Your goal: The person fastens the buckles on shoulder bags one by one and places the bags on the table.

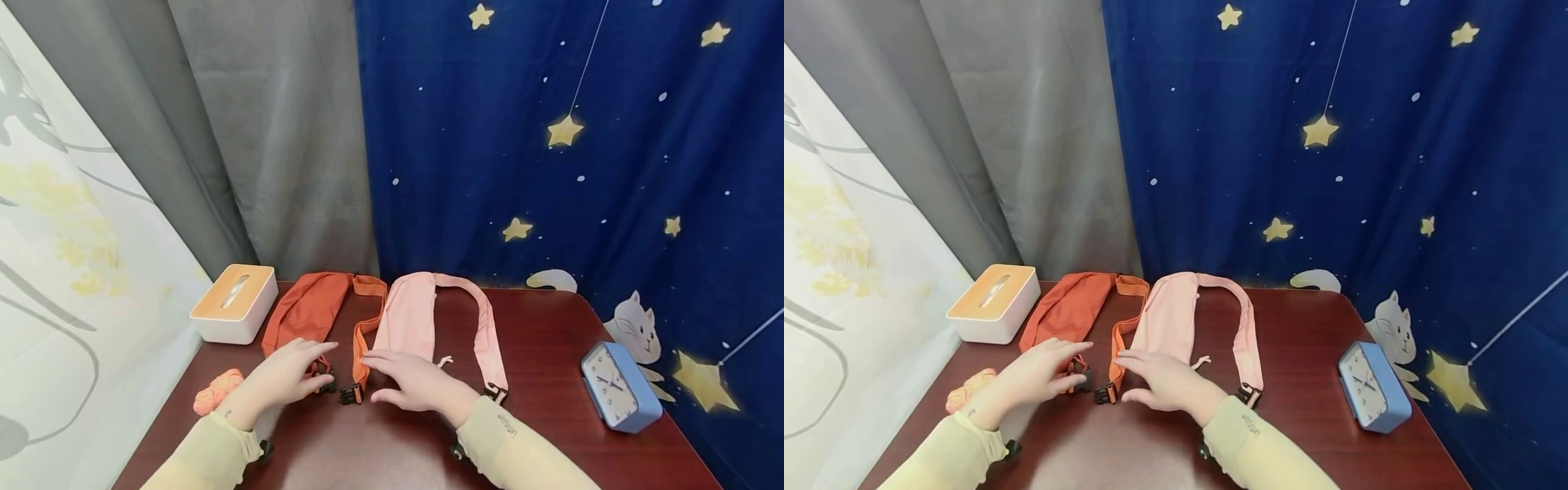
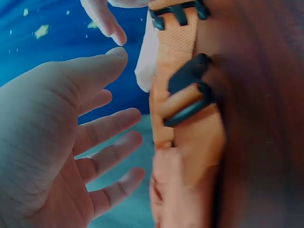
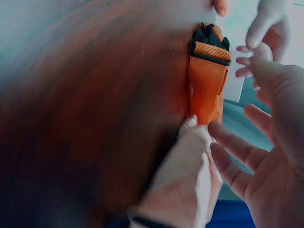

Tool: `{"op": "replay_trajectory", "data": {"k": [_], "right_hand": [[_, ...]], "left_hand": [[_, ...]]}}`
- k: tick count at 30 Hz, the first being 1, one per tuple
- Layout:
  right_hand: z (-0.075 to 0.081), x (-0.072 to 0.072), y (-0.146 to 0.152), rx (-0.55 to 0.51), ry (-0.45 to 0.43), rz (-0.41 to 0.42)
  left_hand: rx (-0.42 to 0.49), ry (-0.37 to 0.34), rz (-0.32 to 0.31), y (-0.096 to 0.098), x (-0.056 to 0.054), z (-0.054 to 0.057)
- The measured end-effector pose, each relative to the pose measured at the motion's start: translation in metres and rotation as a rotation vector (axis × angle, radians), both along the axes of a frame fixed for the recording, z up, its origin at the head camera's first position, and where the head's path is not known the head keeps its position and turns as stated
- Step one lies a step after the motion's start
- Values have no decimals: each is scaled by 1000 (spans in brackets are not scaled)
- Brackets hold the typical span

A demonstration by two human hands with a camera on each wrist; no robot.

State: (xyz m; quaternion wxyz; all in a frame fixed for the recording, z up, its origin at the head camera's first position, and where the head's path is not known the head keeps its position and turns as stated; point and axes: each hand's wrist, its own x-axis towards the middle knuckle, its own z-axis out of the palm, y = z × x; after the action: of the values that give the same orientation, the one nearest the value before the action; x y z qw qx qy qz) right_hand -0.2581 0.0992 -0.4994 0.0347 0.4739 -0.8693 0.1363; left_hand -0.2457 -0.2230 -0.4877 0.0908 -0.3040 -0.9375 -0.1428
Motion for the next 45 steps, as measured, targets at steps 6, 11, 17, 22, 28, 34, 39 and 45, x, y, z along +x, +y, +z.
{"op": "replay_trajectory", "data": {"k": [6,11,17,22,28,34,39,45], "right_hand": [[-16,-3,-15,19,-34,-3],[-24,-4,-24,29,38,2],[-29,-4,-28,-51,52,20],[-35,-3,-31,-131,22,-1],[-50,-1,-38,-230,-74,-100],[-61,0,-47,-329,-175,-239],[-62,1,-55,-452,-373,-302],[-61,0,-59,-515,-512,-358]], "left_hand": [[28,-54,37,-8,-2,-21],[62,-70,8,-12,-3,-29],[84,-51,6,-13,-2,-36],[114,-35,-5,-14,-2,-40],[222,-65,-26,-18,-3,-46],[381,-209,-17,-24,-4,-53],[478,-320,6,-29,-4,-57],[486,-315,10,-28,-9,-61]]}}
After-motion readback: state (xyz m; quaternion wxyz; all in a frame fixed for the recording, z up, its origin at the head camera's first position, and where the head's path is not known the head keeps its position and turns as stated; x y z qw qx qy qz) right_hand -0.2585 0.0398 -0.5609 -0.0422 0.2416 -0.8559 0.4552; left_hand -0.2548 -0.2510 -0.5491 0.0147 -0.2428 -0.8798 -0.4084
